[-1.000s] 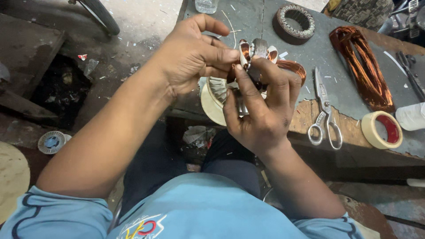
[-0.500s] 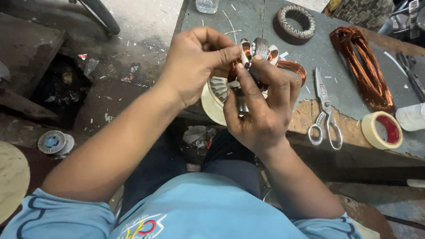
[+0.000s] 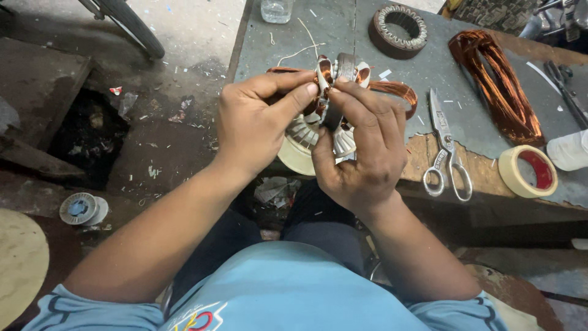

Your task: The person winds copper wire around a motor stator, tucking the wire into slots and securing it with white tape. They use scissors to cut tape and continue winding the wire around the stator.

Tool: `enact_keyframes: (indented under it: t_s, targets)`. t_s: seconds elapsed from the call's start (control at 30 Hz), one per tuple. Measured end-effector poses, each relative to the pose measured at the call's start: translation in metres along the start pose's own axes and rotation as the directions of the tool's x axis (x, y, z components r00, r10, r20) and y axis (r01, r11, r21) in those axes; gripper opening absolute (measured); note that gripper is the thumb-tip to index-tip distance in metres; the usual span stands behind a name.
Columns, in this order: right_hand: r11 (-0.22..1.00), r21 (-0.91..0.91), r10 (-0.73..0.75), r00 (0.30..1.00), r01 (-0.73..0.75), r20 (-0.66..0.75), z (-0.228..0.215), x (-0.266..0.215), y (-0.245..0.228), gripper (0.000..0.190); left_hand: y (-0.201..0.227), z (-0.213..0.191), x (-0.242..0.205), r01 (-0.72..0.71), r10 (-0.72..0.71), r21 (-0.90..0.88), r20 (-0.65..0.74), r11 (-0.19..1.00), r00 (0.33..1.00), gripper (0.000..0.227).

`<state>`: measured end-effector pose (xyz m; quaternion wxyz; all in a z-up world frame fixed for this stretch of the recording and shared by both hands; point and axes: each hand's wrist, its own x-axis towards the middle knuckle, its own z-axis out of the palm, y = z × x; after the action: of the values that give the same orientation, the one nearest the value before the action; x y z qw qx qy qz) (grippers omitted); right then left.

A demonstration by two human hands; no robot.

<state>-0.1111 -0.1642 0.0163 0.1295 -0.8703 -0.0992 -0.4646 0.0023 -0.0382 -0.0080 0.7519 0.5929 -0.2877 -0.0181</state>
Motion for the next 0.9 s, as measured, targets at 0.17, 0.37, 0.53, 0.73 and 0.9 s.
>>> enact_keyframes:
  t_s: [0.17, 0.37, 0.53, 0.73, 0.9]
  targets:
    - [0.998, 0.064, -0.002, 0.998, -0.002, 0.065, -0.009, -0.003, 0.005, 0.045, -0.003, 0.000, 0.012, 0.207, -0.200, -0.309, 0.052, 0.928, 0.978, 0.017]
    - [0.712, 0.508, 0.558, 0.830, -0.485, 0.010, -0.010, -0.011, 0.019, 0.037, 0.004, -0.002, -0.005, -0.025, 0.025, -0.005, 0.055, 1.000, 0.998, 0.030]
    - [0.293, 0.786, 0.528, 0.777, -0.544, 0.342, -0.012, -0.018, 0.035, 0.050, -0.002, -0.002, -0.012, -0.139, 0.133, 0.161, 0.052, 0.977, 0.990, 0.032]
    - [0.433, 0.666, 0.603, 0.744, -0.608, 0.287, -0.004, -0.015, 0.038, 0.045, -0.008, 0.000, -0.011, -0.210, 0.206, 0.190, 0.043, 0.959, 0.978, 0.027]
    - [0.407, 0.657, 0.619, 0.721, -0.634, 0.311, -0.007, -0.012, 0.035, 0.045, -0.012, -0.002, -0.008, -0.197, 0.191, 0.122, 0.060, 0.973, 0.980, 0.029]
